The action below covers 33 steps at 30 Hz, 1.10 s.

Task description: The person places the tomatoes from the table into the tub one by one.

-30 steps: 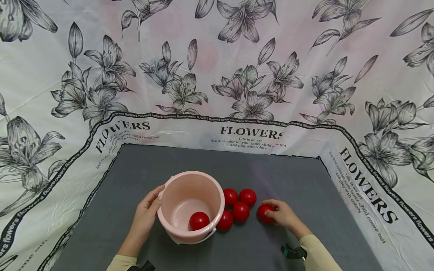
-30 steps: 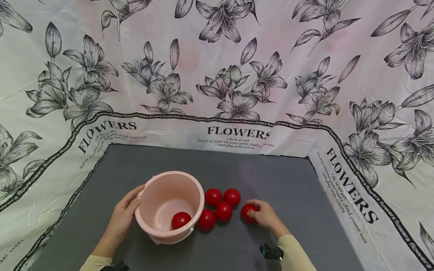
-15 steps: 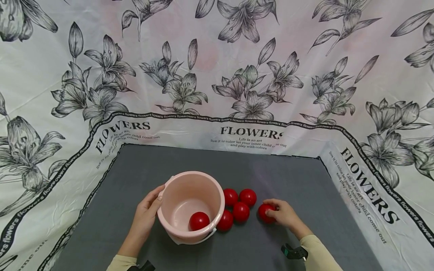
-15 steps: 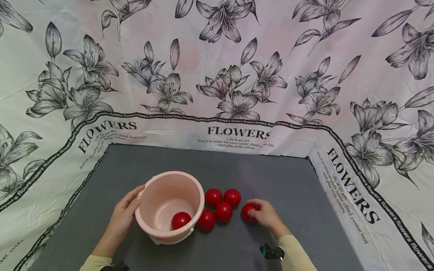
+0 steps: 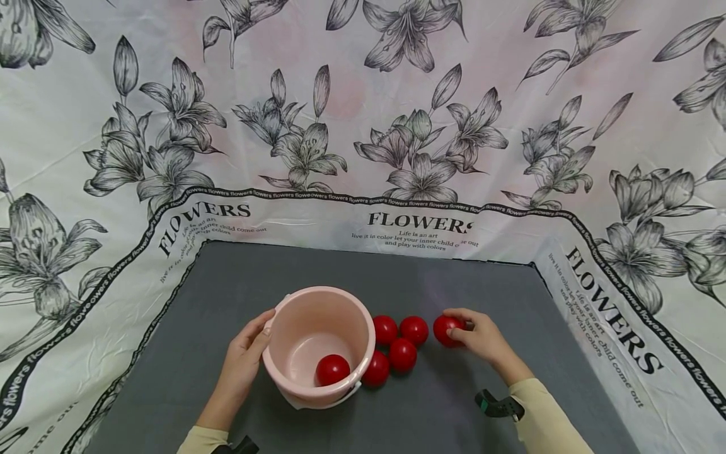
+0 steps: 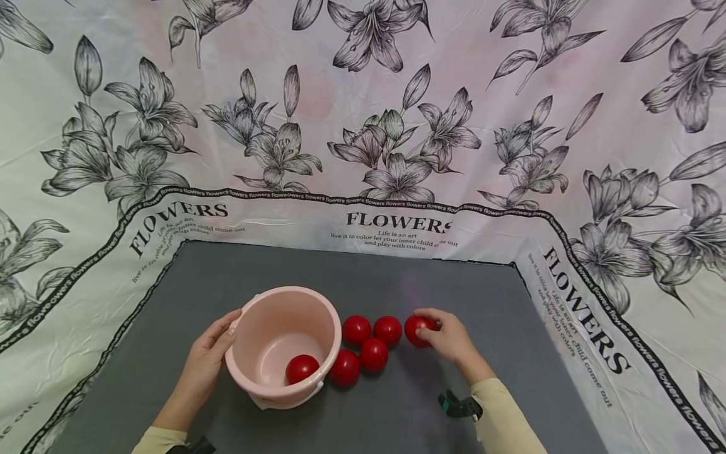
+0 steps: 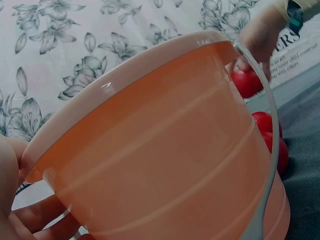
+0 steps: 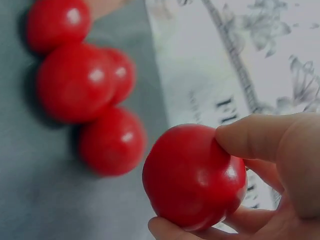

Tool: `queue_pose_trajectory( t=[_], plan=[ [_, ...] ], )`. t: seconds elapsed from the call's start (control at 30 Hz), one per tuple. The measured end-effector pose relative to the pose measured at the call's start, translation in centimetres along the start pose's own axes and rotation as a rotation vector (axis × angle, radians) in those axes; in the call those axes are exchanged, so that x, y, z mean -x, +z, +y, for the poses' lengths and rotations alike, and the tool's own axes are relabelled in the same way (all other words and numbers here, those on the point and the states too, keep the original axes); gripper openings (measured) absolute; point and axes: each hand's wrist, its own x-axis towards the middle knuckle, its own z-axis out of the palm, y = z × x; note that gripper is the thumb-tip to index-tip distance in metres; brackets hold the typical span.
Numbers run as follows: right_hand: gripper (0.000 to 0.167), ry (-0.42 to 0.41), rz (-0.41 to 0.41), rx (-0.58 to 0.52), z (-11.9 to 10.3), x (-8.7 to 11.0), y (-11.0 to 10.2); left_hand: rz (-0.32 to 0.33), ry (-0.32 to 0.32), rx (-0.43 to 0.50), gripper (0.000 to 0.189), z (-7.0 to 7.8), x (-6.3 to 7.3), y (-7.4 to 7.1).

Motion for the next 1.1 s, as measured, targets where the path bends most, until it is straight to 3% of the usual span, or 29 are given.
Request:
queue_pose_trajectory(
  t=[0.33, 0.6, 0.87, 1.1],
  plan=[
    [0.039, -0.160, -0.007, 0.033, -6.9, -1.4, -1.8, 0.007, 0.024, 0.010, 0.043, 0.0, 0.1, 0.1],
    [0.037, -0.291, -0.023, 0.052, -12.5, -2.0, -1.8, 0.001, 0.018, -0.002, 0.043, -0.1, 0.1, 0.0],
    [0.039, -0.404, -0.096, 0.055, -17.0, -1.8, 0.7, 0.001, 0.049, 0.001, 0.043, 0.1, 0.1, 0.2],
    [0.040, -0.435, -0.185, 0.051, -19.3, -1.5, 4.2, -0.010, 0.041, 0.012, 0.043, 0.1, 0.0, 0.1]
  ],
)
